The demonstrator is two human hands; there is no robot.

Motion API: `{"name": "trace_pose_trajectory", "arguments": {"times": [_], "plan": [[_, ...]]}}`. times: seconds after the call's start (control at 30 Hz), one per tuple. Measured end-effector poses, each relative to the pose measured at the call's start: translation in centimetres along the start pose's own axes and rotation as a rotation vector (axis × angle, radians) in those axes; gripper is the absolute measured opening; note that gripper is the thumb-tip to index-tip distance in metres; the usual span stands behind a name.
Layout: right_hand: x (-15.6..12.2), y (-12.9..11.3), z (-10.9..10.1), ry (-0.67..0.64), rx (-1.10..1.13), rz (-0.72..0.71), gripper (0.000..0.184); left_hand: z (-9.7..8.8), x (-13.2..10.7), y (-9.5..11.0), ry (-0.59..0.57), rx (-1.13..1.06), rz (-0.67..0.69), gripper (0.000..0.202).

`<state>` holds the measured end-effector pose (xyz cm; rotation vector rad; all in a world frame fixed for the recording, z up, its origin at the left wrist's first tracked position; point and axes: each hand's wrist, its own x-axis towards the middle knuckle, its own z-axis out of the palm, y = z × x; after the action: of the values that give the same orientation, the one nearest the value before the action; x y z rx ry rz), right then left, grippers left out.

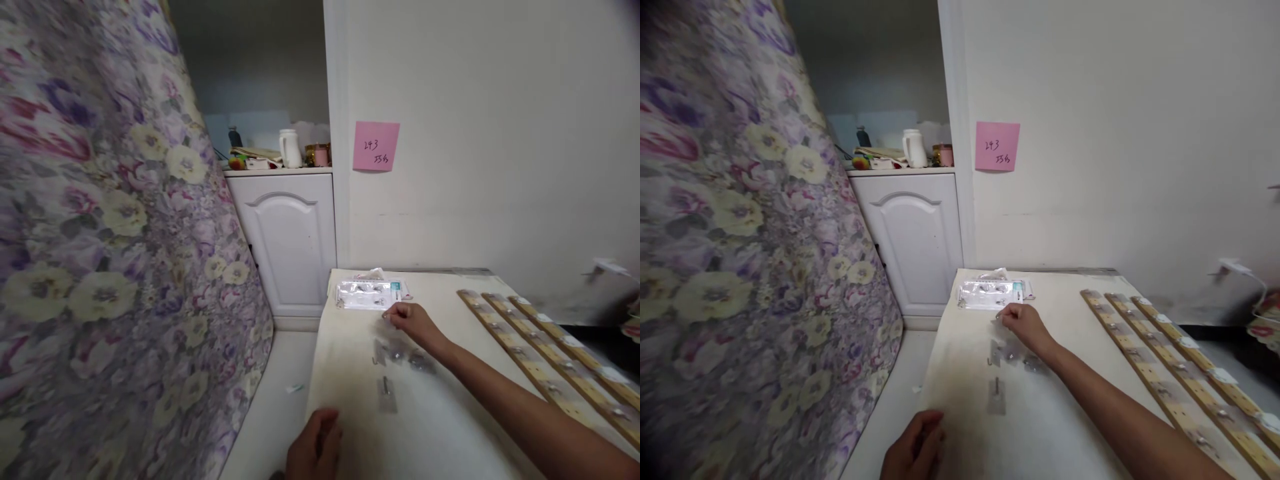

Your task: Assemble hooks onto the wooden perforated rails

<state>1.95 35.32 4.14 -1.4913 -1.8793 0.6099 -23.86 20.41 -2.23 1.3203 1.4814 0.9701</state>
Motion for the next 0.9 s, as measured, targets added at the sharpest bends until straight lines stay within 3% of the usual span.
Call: {"name": "trace_pose_trajectory", "arguments": {"times": [0.07,0.17,0.23,0.37,0.5,0.6,0.77,0.9], "plan": [[-2.6,-1.7,0.1,-0.042,0.127,0.041,0.025,0.2,-0.8,1.4,0.05,-0.03,0.04,0.037],[-6.5,-4.0,1.1,-0.167,0.617,0.176,0.02,0.7,-2.3,3.2,0.093,-0.025,0.14,0.032],[-9.0,-5.1,2.0,-0.198,0.721,0.199,0.022,1.0,-3.4,3.8,0.069,-0.017,0.176,0.028],[-13.4,-6.8,3.7,-0.149,0.5,0.032,0.014,1.5,-5.6,3.6,-0.043,-0.09,0.113,0.029],[-16.5,-8.3,4.9,-0.058,0.255,-0.269,0.014,1.8,-7.0,3.5,-0.126,-0.398,0.001,0.038],[-17.6,-8.9,5.7,-0.049,0.16,-0.412,0.019,1.7,-7.7,4.1,-0.135,-0.565,-0.045,0.04],[-18.5,-9.2,6.2,0.006,-0.001,-0.454,0.022,1.5,-7.9,4.2,-0.174,-0.618,-0.13,0.034],[-19.3,-9.2,6.1,-0.01,0.015,-0.453,0.023,1.7,-7.7,3.3,-0.185,-0.547,-0.125,0.032]]}}
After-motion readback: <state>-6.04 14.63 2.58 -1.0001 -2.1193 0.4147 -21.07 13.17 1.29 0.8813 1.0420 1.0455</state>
